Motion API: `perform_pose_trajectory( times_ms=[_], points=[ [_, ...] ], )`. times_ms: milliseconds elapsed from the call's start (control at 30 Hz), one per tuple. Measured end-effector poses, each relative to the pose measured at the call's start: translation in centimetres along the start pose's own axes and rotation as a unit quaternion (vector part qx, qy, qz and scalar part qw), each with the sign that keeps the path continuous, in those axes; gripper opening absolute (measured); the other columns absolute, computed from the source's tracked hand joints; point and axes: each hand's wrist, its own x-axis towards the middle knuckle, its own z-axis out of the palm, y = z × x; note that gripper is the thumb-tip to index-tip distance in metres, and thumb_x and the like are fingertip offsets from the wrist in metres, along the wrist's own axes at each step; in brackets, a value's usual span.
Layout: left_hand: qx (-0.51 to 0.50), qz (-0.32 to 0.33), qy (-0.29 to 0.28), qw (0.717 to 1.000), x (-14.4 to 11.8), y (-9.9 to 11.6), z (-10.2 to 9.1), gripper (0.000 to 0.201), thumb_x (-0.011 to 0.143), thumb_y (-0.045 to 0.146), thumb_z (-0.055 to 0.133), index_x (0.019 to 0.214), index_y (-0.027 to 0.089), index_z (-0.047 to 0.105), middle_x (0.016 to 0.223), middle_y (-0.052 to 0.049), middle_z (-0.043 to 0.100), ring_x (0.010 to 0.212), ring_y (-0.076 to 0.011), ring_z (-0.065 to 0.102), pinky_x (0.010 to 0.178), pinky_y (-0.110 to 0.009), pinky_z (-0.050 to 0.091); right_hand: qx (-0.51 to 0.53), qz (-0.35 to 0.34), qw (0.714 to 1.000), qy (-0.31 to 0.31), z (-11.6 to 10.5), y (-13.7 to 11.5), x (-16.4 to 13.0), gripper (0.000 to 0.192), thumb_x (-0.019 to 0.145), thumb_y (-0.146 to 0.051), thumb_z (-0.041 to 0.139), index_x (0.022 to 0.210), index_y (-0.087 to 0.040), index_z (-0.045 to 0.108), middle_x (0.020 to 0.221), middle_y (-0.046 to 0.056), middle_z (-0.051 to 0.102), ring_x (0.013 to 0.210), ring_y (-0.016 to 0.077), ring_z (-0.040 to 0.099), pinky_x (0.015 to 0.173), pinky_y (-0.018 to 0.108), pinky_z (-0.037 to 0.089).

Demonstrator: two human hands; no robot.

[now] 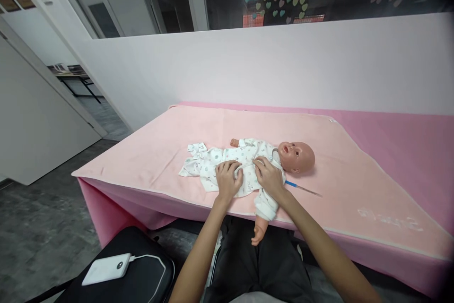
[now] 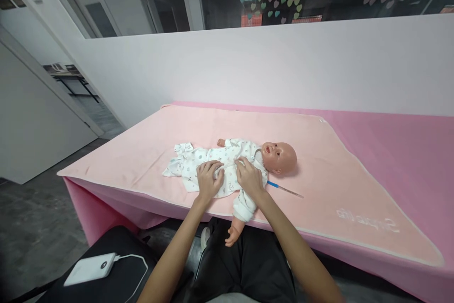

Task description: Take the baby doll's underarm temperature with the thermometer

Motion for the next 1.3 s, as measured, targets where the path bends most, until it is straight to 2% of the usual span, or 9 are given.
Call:
perform_pose_trajectory(
  times_ms=[133, 233, 333, 467, 600, 767, 1033, 1300],
  points=[
    [-0.013, 0.003, 0.003, 1.0, -0.1, -0.2, 0.0, 0.016, 0.081, 0.022, 0.055, 0.094, 0.023, 0.063, 0.099, -0.003, 0.064, 0.096, -0.0214, 0.053, 0.087, -0.036, 0.034, 0.021, -0.029, 0.999, -0.035, -0.2, -1.9, 0.6, 0.032, 0.09, -0.024, 0.04, 0.118, -0.025, 0.056, 0.126, 0.005, 0.055, 0.085, 0.0154, 0.063, 0.058, 0.023, 0.045],
    [-0.025, -0.001, 0.004, 1.0, -0.2, -0.4, 0.1, 0.015, 0.081, 0.022, 0.056, 0.093, 0.023, 0.063, 0.098, -0.003, 0.064, 0.097, -0.0212, 0.053, 0.088, -0.036, 0.033, 0.051, -0.042, 0.997, -0.035, 0.7, -2.7, 0.8, 0.027, 0.091, -0.027, 0.041, 0.111, -0.025, 0.059, 0.118, 0.004, 0.059, 0.085, 0.0145, 0.063, 0.061, 0.022, 0.046],
    [-0.03, -0.005, 0.004, 1.0, -0.2, -0.5, 0.1, 0.013, 0.082, 0.023, 0.056, 0.092, 0.024, 0.064, 0.096, -0.002, 0.065, 0.096, -0.0208, 0.053, 0.088, -0.036, 0.032, 0.082, -0.036, 0.996, -0.003, 1.9, -2.6, 0.6, 0.025, 0.092, -0.025, 0.039, 0.102, -0.021, 0.061, 0.105, 0.005, 0.064, 0.086, 0.0142, 0.062, 0.067, 0.022, 0.047],
    [-0.033, -0.002, 0.005, 0.999, -0.2, -0.5, 0.1, 0.012, 0.082, 0.024, 0.056, 0.09, 0.023, 0.064, 0.092, -0.003, 0.066, 0.094, -0.0211, 0.053, 0.087, -0.036, 0.032, 0.104, -0.034, 0.994, 0.031, 2.3, -2.3, 0.2, 0.022, 0.092, -0.026, 0.04, 0.1, -0.018, 0.059, 0.105, 0.007, 0.063, 0.087, 0.0154, 0.061, 0.069, 0.024, 0.047],
    [-0.038, -0.005, 0.002, 0.999, -0.2, -0.4, -0.1, 0.011, 0.083, 0.026, 0.057, 0.09, 0.023, 0.065, 0.092, -0.003, 0.066, 0.094, -0.021, 0.053, 0.088, -0.036, 0.032, 0.091, -0.032, 0.995, 0.02, 2.0, -2.4, -0.1, 0.022, 0.094, -0.027, 0.035, 0.097, -0.018, 0.055, 0.102, 0.007, 0.063, 0.083, 0.0151, 0.061, 0.064, 0.023, 0.044],
    [-0.049, -0.008, -0.001, 0.999, -0.3, -0.3, -0.1, 0.014, 0.086, 0.032, 0.054, 0.089, 0.023, 0.065, 0.092, -0.003, 0.067, 0.094, -0.0214, 0.053, 0.086, -0.037, 0.032, 0.086, 0.001, 0.996, 0.021, 2.5, -2.3, -0.1, 0.025, 0.096, -0.032, 0.032, 0.097, -0.018, 0.052, 0.088, 0.004, 0.064, 0.071, 0.0138, 0.061, 0.056, 0.022, 0.039],
    [-0.063, 0.001, 0.01, 0.998, -0.1, -0.7, 0.0, 0.01, 0.084, 0.031, 0.057, 0.085, 0.024, 0.065, 0.088, -0.001, 0.068, 0.091, -0.0197, 0.055, 0.086, -0.036, 0.031, 0.093, 0.017, 0.995, 0.034, 2.7, -2.3, -0.1, 0.024, 0.095, -0.033, 0.035, 0.095, -0.019, 0.054, 0.085, 0.003, 0.066, 0.07, 0.014, 0.062, 0.058, 0.022, 0.039],
    [-0.067, -0.01, -0.014, 0.998, 0.1, -0.9, 0.2, 0.007, 0.081, 0.026, 0.058, 0.083, 0.023, 0.064, 0.087, -0.001, 0.068, 0.091, -0.0204, 0.056, 0.087, -0.037, 0.032, 0.106, 0.031, 0.993, 0.045, 2.7, -2.3, -0.1, 0.023, 0.094, -0.031, 0.036, 0.092, -0.019, 0.055, 0.083, 0.003, 0.066, 0.065, 0.0117, 0.061, 0.057, 0.021, 0.039]
  ],
)
